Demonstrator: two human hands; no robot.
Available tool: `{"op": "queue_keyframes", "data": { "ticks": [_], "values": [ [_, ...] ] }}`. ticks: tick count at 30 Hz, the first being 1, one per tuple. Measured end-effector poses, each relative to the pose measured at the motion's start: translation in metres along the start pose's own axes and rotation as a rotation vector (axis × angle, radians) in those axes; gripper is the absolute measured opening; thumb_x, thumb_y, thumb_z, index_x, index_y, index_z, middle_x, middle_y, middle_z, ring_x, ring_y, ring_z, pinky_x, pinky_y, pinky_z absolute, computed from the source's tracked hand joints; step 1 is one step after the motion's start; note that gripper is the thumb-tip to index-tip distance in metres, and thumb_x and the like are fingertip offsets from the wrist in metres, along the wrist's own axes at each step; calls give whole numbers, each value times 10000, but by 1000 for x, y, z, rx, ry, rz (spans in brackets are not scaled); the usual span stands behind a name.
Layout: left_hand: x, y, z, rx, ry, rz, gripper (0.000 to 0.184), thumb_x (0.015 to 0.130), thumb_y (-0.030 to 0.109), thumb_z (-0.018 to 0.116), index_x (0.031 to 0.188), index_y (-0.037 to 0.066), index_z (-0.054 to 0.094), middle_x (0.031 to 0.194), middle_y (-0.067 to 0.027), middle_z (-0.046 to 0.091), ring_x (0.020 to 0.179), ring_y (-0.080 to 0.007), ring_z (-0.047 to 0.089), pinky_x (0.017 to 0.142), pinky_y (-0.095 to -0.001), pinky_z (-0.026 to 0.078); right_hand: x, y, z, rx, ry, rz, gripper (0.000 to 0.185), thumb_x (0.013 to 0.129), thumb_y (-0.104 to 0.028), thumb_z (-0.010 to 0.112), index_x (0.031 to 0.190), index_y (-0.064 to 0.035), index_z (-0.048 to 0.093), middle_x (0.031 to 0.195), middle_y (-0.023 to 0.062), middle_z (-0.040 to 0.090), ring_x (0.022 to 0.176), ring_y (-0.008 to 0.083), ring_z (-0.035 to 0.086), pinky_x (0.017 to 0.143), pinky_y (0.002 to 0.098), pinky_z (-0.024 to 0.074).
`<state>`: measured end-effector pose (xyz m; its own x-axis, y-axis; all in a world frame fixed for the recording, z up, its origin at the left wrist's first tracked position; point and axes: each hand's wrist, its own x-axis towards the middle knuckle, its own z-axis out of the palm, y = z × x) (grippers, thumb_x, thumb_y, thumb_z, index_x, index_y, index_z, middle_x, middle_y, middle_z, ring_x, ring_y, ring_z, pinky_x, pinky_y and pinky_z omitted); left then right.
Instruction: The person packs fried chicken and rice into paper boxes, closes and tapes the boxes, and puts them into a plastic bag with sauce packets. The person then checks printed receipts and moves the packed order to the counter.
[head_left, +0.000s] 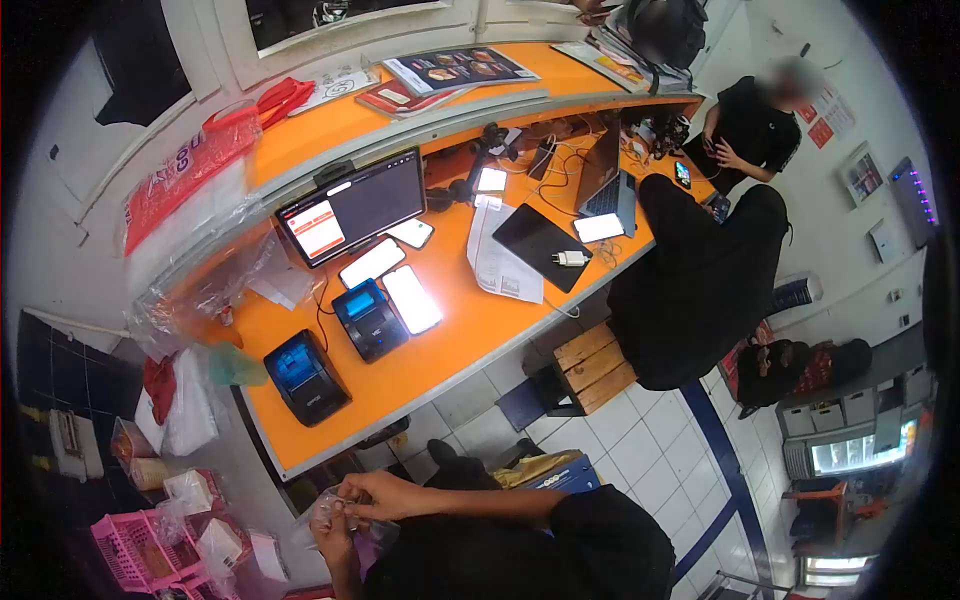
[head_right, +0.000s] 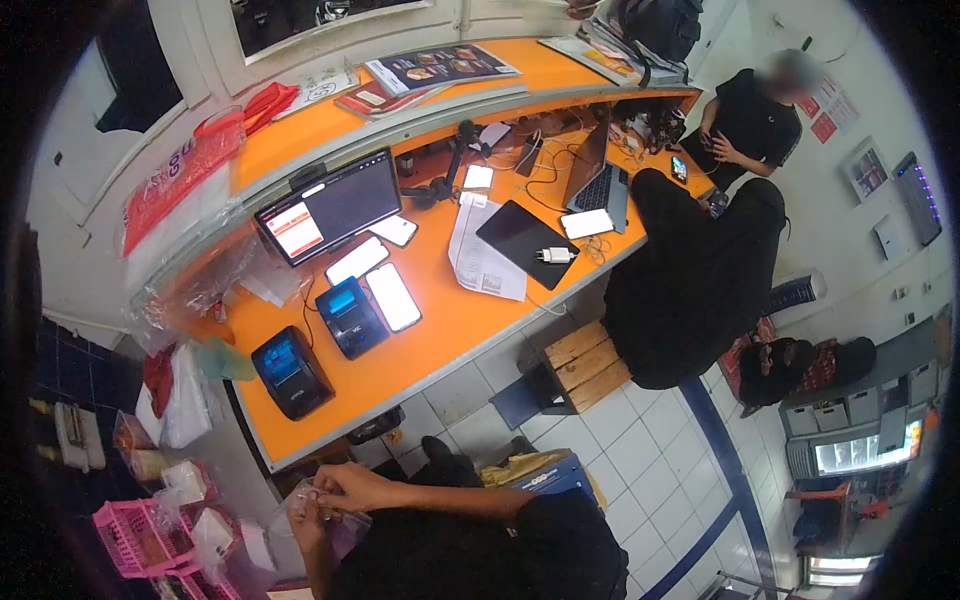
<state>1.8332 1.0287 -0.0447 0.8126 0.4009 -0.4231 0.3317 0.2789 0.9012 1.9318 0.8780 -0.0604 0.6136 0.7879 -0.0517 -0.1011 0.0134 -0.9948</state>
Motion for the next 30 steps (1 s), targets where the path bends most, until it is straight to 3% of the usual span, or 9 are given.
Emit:
{"op": "queue_keyframes", "data": {
  "ticks": [10,16,19,20,21,23,24,26,30],
  "values": [
    [-2,4,6,56,78,37,238,1005,191,585,812,52,564,550,-30,543,446,-112,512,430,-261,419,10,7,-8,-56,-64,-103,313,897,-210,717,1096,-1,596,892,130,694,798,209,694,709,338,557],
    [-6,-6,0,-7,199,126,237,1012,194,579,810,72,553,652,6,555,530,-60,472,492,-225,390,20,2,1,7,-207,-40,305,912,-210,702,1111,-4,597,910,133,704,797,206,701,728,349,558],
    [-11,-31,-22,-20,251,150,124,1005,165,575,967,49,594,789,15,585,694,-52,533,586,-222,425,32,0,15,-56,-287,43,257,931,-214,684,1090,-22,623,927,123,717,813,185,713,748,357,559],
    [-19,-15,-26,-61,215,20,112,993,155,588,1001,46,615,876,0,619,777,-84,584,669,-239,478,43,-1,21,-223,-232,-190,233,944,-204,672,1086,-23,633,942,108,725,820,176,715,749,343,564],
    [-24,-1,-26,-40,230,-7,107,985,149,599,987,45,625,903,-10,634,824,-106,602,705,-260,491,45,-6,25,-21,-365,197,229,953,-198,667,1093,-18,638,972,105,723,837,175,715,752,321,568],
    [-32,-20,-44,115,365,33,126,991,167,601,971,46,632,850,-23,654,801,-122,614,686,-283,500,60,-8,37,-35,-429,212,242,937,-191,700,1085,-8,646,1004,94,707,862,163,704,762,294,564],
    [-30,-53,-68,70,219,57,138,991,164,606,982,27,626,787,-52,663,716,-134,640,651,-285,523,64,0,46,-69,-465,197,238,933,-177,702,1085,-4,642,996,85,705,855,150,698,746,281,556],
    [-39,-21,-69,-178,320,45,195,1003,162,586,860,29,590,640,-67,646,537,-147,627,518,-291,520,88,18,61,-135,-501,140,224,930,-146,699,1083,5,638,978,69,699,836,125,681,714,256,536],
    [-58,-35,-114,-312,472,2,177,1000,154,596,877,27,579,636,-85,659,533,-145,630,511,-296,523,139,21,110,-234,-522,193,191,932,-105,677,1081,8,637,944,52,699,796,104,657,678,232,504]
  ]
}}
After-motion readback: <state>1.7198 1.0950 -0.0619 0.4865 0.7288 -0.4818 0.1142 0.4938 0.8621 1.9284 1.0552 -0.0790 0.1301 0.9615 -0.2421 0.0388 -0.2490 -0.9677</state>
